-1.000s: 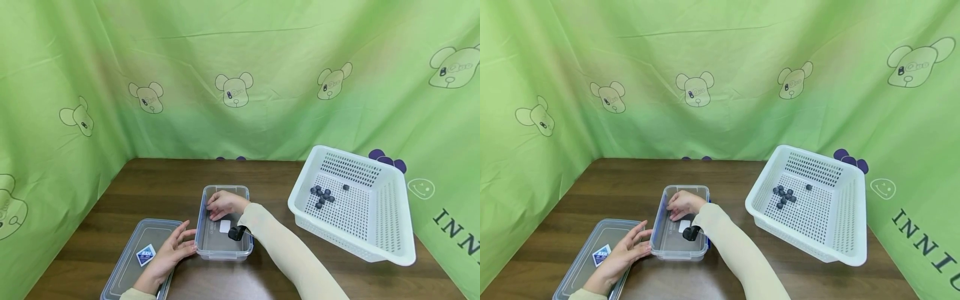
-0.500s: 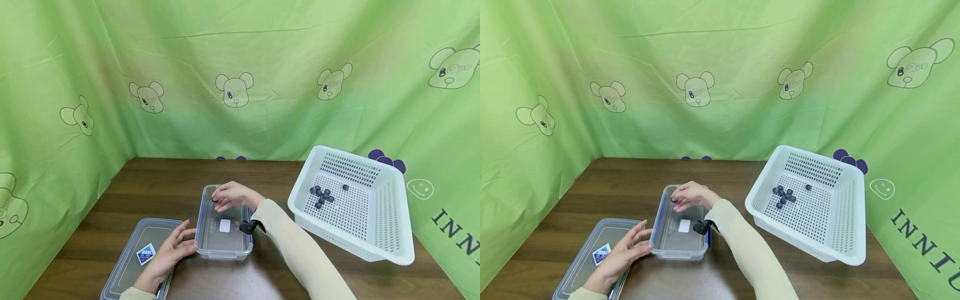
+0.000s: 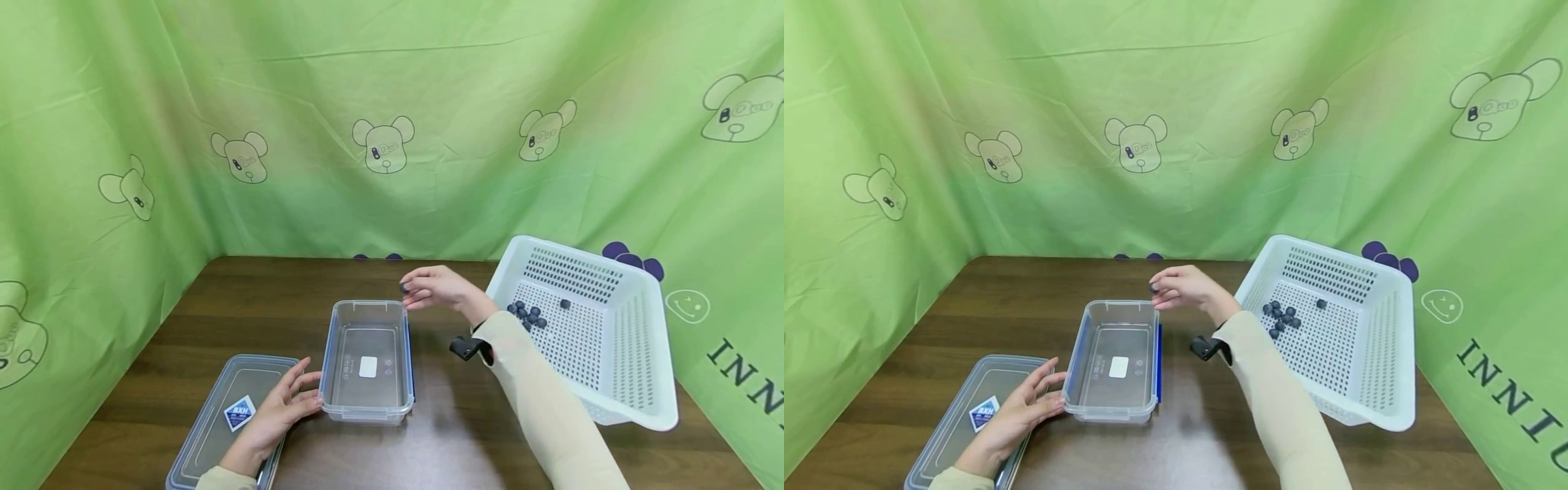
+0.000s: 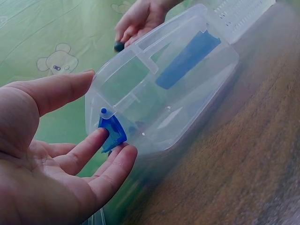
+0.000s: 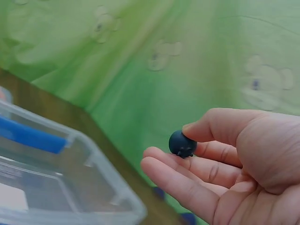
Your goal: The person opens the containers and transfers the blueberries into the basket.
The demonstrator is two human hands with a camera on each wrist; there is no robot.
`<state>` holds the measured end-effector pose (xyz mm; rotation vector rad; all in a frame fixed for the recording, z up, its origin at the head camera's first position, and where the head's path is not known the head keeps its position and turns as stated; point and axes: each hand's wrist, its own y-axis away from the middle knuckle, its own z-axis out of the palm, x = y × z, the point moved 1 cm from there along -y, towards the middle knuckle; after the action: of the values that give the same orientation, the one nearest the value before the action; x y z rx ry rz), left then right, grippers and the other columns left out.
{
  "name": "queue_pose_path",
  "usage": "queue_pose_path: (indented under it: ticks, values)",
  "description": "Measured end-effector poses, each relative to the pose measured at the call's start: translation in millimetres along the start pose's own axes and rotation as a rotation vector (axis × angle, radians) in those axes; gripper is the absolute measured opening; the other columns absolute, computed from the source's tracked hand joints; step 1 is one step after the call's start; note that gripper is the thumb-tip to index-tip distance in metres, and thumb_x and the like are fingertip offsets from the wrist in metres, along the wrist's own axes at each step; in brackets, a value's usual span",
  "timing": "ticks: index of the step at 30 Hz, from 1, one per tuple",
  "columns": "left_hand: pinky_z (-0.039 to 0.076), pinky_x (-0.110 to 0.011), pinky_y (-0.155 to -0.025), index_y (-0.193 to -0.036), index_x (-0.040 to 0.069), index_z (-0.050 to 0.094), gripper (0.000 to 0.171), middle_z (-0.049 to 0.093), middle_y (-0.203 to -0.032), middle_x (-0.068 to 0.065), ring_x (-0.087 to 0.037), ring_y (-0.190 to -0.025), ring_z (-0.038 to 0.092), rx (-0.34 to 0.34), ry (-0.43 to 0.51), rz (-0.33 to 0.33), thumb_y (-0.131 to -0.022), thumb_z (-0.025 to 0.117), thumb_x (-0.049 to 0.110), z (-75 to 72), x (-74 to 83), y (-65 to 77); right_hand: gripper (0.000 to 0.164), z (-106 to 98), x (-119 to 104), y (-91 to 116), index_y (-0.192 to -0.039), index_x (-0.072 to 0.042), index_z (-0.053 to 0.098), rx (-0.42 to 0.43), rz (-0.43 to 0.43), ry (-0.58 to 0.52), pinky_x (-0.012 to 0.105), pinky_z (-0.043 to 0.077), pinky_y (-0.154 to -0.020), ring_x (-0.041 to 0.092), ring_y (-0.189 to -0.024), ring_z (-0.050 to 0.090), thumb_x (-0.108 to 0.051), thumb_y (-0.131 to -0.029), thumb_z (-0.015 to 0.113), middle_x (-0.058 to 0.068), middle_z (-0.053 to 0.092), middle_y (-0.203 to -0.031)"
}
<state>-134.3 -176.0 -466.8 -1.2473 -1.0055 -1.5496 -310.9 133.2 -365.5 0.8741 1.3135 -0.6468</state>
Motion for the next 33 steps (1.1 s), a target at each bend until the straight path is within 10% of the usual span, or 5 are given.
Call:
queue_pose_path:
  ticks: [18,25,33]
  values:
    - [0.052,-0.025,-0.089,-0.155,-0.006,0.007,0.088,0.033,-0.146,-0.033,-0.019,-0.111,0.055,0.011,0.001,-0.021,-0.090,0.066,-0.004,0.8,-2.4,-0.5,0.026,-133.5,2.2,79.1,-0.098,-0.006,0.065,0.223,-0.049,-0.238,0.031,0.057,-0.084,0.023,-0.088,0.070,0.001,-0.105,0.041,0.015,0.065,-0.095]
    - [0.052,-0.025,-0.088,-0.155,-0.005,0.008,0.086,0.032,-0.146,-0.034,-0.021,-0.112,0.054,0.018,-0.006,-0.023,-0.091,0.065,-0.004,-0.2,-1.7,0.3,0.022,-169.1,24.1,96.9,-0.093,-0.001,0.066,0.290,0.130,-0.295,0.031,0.055,-0.088,0.022,-0.086,0.071,0.004,-0.102,0.046,0.017,0.065,-0.098]
    - [0.052,-0.026,-0.089,-0.155,-0.005,0.007,0.087,0.033,-0.146,-0.033,-0.020,-0.111,0.055,0.010,0.004,-0.019,-0.090,0.065,-0.003,0.5,-3.0,-0.2,0.022,-182.2,46.4,102.1,-0.093,-0.001,0.067,0.265,0.359,-0.065,0.022,0.057,-0.076,0.013,-0.072,0.072,-0.004,-0.103,0.048,0.010,0.072,-0.079]
